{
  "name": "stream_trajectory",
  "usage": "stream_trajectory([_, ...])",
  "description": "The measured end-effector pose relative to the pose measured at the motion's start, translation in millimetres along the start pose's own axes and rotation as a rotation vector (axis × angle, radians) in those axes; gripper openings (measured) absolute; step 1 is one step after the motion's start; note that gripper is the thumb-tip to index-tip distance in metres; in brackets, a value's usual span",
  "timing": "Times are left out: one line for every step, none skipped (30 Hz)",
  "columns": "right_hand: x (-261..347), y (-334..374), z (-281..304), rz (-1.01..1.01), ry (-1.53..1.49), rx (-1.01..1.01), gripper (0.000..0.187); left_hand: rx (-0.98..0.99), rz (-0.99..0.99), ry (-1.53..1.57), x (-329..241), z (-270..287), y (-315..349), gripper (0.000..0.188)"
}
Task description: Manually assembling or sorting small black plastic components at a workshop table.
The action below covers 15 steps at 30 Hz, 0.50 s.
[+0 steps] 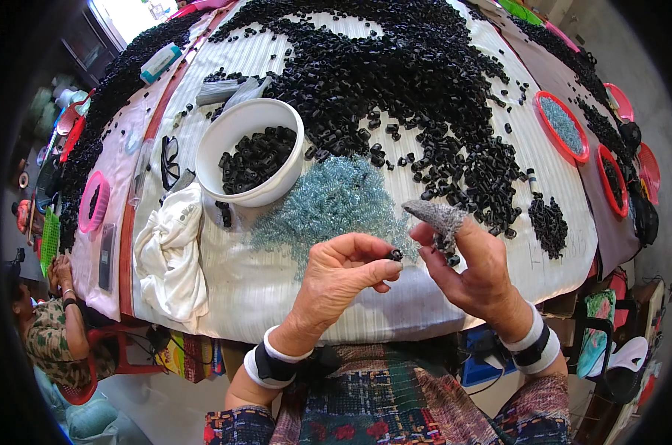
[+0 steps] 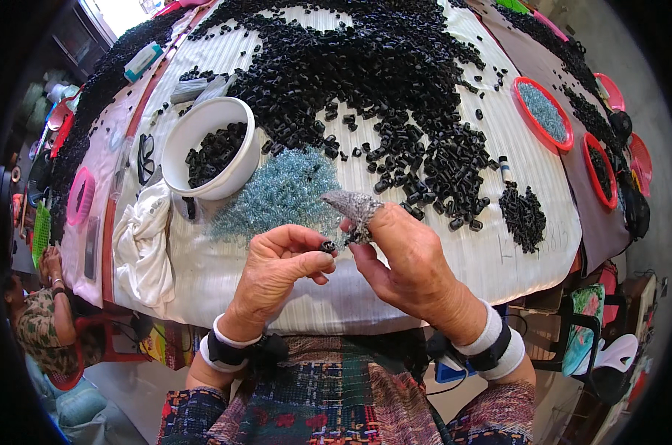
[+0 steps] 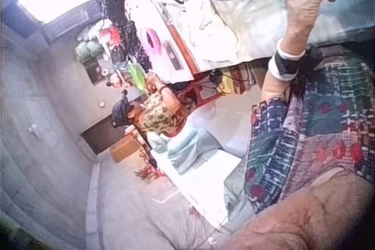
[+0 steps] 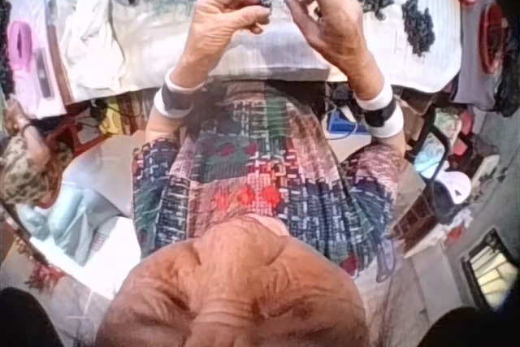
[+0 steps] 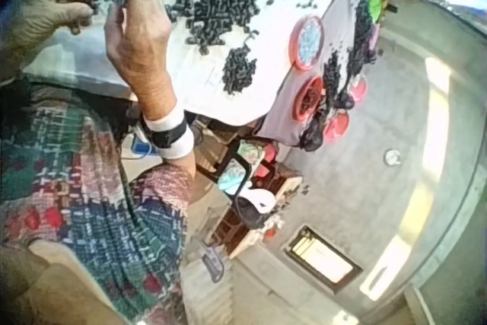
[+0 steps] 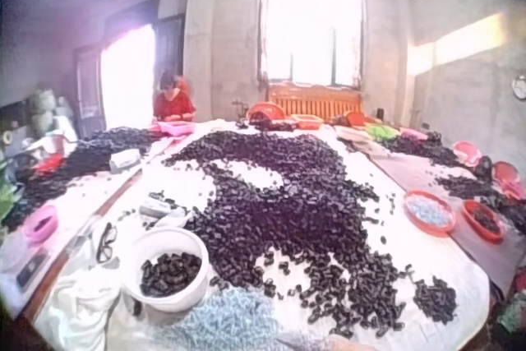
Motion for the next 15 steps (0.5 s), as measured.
stream_trajectory([0.0,0.5,-1.9,0.009,-0.019,-0.005,0.048,-0.005,0.013,0.015,0.4,-0.3,0.5,0.019])
stream_trajectory([0.1,1.0,-3.9,0.017,-0.039,-0.011,0.052,-0.01,0.027,0.03,1.2,-0.4,0.8,0.018])
stream_trajectory([1.3,0.5,-7.2,0.029,-0.032,0.007,0.05,-0.009,0.026,0.031,1.9,-0.3,0.6,0.018])
stream_trajectory([-1.5,3.9,-11.1,0.096,0.028,0.004,0.043,0.002,0.014,0.05,2.8,-0.3,0.2,0.019])
stream_trajectory([0.5,2.0,-12.7,0.098,0.008,0.01,0.04,0.014,0.004,0.069,3.1,-0.7,-0.1,0.02])
stream_trajectory([2.4,0.1,-14.3,0.1,-0.011,0.016,0.037,0.015,0.003,0.07,3.2,-1.1,-0.3,0.02])
stream_trajectory([1.2,0.8,-15.4,0.1,-0.009,0.016,0.037,-0.002,0.005,0.05,3.4,-1.0,-0.5,0.018])
stream_trajectory([-3.3,2.5,-17.2,0.048,-0.045,-0.011,0.036,-0.019,0.008,0.03,4.0,-0.4,-1.0,0.017])
stream_trajectory([-6.8,3.2,-17.8,-0.004,-0.081,-0.037,0.036,-0.018,0.009,0.031,4.8,-0.1,-1.3,0.017])
stream_trajectory([-8.1,3.4,-16.7,-0.005,-0.08,-0.037,0.036,-0.016,-0.012,-0.01,5.1,0.4,-1.6,0.018])
stream_trajectory([-8.5,3.8,-15.9,0.023,-0.033,0.006,0.036,-0.019,-0.032,-0.051,5.0,1.1,-1.3,0.02])
stream_trajectory([-8.5,3.5,-16.2,0.051,0.014,0.05,0.037,-0.021,-0.032,-0.05,5.2,1.8,-1.4,0.02])
stream_trajectory([-1.3,-1.1,-15.6,0.106,-0.003,0.057,0.039,-0.023,-0.059,-0.071,4.6,2.5,-1.3,0.02])
stream_trajectory([-1.8,-0.9,-16.4,0.107,-0.003,0.058,0.039,-0.024,-0.087,-0.093,3.8,2.9,-1.4,0.02])
stream_trajectory([-3.6,0.2,-17.0,0.08,-0.002,0.031,0.04,-0.025,-0.088,-0.092,4.0,3.6,-1.3,0.02])
Point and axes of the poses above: each hand's wrist, its own y-axis away from the middle knuckle, its own z-axis out of the back of the hand, x = y × z, the point moved 3 cm from there along -y, towards the middle knuckle, and after that the axes turned 5 degrees about -y, right-handed, at the moved point
